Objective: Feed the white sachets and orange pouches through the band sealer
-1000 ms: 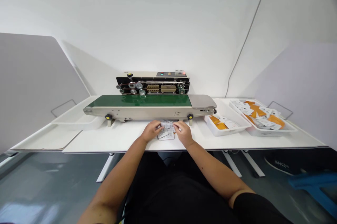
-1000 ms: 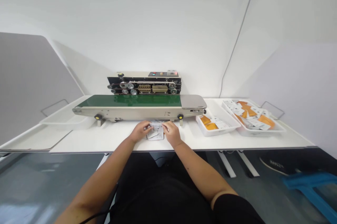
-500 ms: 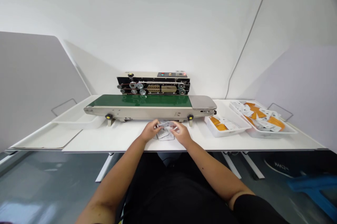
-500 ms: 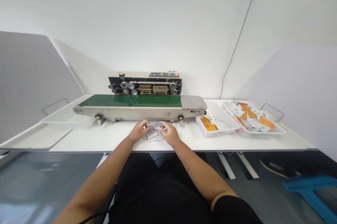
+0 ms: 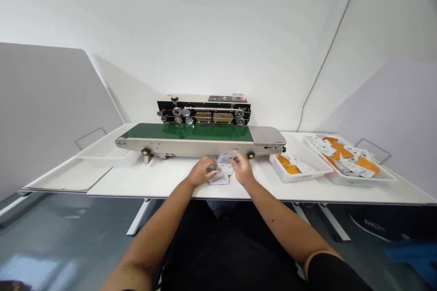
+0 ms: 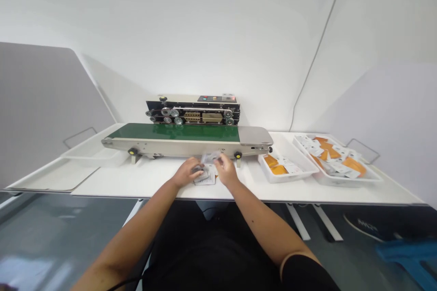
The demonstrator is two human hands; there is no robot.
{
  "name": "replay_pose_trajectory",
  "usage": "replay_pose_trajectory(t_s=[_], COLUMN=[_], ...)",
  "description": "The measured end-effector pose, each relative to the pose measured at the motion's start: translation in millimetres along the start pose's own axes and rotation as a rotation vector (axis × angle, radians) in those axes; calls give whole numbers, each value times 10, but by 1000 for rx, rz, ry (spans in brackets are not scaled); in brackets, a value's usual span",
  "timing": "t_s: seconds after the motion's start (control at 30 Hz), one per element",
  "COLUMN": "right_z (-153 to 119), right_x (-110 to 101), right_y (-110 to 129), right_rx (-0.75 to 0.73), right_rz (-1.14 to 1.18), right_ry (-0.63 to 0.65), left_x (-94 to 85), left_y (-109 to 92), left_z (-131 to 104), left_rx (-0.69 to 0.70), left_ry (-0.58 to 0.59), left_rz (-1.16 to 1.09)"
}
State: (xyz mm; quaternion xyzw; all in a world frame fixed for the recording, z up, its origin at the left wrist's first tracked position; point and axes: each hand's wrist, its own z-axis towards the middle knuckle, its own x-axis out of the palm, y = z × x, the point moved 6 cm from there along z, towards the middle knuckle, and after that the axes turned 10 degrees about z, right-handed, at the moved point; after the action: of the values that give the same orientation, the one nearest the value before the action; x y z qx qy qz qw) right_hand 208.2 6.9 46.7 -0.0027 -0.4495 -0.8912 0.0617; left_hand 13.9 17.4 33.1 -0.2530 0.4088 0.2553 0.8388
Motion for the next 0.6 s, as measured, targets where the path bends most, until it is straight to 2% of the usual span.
replay_pose_trajectory(t_s=[0.1,0.2,0.3,0.4,0.6], right_z=[436,968,1389,1617,1720], right_x=[-250,-584,-930,-1161,-1275], right_y=[148,304,303,169,-86], right_rx=[145,184,224,265,295], right_rz=[207,178,126,112,125], right_ry=[-129,-252,-438,-589,-664], left_x=[-24,-17,-12,-9,-18], left_y=[36,73,77,72,97], left_z=[-14,-22,-22,-23,-41], left_rx=[-8,-35,-37,-26,-41], left_ry=[-27,-25,-28,-28,-45], left_rz=[5,17,25,33,43])
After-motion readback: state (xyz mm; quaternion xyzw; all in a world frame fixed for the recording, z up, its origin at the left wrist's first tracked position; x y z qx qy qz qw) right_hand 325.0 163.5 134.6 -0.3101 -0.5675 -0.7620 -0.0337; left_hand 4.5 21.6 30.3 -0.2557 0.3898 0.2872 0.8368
